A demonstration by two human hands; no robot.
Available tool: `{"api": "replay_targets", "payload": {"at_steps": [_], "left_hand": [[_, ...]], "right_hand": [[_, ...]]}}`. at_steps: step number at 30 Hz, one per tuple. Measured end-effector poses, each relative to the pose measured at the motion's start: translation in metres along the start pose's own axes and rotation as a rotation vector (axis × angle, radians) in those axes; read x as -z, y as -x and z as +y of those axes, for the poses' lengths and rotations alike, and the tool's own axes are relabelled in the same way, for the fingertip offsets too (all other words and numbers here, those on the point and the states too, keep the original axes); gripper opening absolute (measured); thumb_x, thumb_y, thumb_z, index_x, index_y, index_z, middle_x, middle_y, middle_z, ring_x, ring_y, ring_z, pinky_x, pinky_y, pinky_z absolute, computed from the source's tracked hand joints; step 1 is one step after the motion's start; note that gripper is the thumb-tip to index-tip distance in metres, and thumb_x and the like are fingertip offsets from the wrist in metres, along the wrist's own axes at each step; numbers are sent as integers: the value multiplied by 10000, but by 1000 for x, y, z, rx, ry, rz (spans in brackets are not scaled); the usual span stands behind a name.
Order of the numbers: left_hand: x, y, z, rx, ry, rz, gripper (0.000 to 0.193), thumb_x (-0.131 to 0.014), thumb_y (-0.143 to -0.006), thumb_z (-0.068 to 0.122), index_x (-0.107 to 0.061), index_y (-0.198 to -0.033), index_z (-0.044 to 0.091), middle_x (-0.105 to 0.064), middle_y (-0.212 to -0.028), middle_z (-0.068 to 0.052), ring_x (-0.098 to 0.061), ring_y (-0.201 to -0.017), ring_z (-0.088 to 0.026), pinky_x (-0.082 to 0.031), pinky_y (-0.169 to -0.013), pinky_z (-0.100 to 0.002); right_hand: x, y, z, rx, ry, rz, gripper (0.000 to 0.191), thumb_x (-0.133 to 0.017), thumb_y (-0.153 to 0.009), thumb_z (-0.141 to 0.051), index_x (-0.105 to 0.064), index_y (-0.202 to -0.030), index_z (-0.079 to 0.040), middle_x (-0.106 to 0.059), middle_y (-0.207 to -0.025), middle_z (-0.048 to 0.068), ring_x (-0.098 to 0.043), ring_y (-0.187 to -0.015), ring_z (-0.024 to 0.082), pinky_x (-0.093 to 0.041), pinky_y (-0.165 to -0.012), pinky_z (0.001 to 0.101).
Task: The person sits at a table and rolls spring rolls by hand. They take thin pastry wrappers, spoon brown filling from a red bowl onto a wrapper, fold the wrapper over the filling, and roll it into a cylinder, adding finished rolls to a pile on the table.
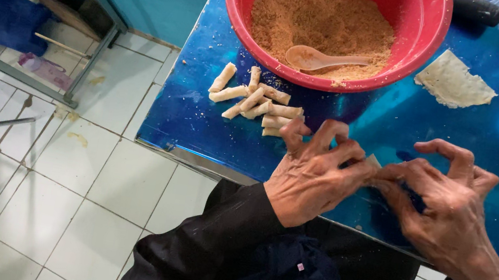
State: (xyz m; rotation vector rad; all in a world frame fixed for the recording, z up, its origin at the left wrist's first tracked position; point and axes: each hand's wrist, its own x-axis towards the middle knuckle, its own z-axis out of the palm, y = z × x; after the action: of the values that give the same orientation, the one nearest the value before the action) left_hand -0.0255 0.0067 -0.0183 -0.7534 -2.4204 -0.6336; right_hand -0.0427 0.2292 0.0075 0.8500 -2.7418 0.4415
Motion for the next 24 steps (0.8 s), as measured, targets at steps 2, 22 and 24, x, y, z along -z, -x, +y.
{"api": "replay_targets", "payload": {"at_steps": [2,22,24], "left_hand": [[0,-1,3,12,-8,10,211,-706,-956,299,-691,-1147,213,-653,-1017,76,-493,-1186,-192,-239,-929,-514],[2,1,3,17,-92,31,206,-693,-951,237,-695,-1156,217,-639,-1072,77,-504,-1282,-177,-210,-980,-504],[2,1,3,27,-56,34,186,-690,-969,220,-696,-1155,232,-623,-1074,83,-504,-1293,-176,-210,-981,-500]], "right_hand": [[-3,1,1,-12,15,14,209,-804,-800,-255,-779,-1000,-203,-738,-1068,-49,-477,-1286,244,-270,-1046,507],[3,11,-19,99,381,179,101,-776,-938,-265,-802,-984,-180,-749,-1065,-54,-414,-1319,296,-220,-1038,498],[2,9,-21,87,410,161,85,-765,-961,-258,-800,-999,-190,-758,-1089,-64,-416,-1374,269,-212,-1037,499]]}}
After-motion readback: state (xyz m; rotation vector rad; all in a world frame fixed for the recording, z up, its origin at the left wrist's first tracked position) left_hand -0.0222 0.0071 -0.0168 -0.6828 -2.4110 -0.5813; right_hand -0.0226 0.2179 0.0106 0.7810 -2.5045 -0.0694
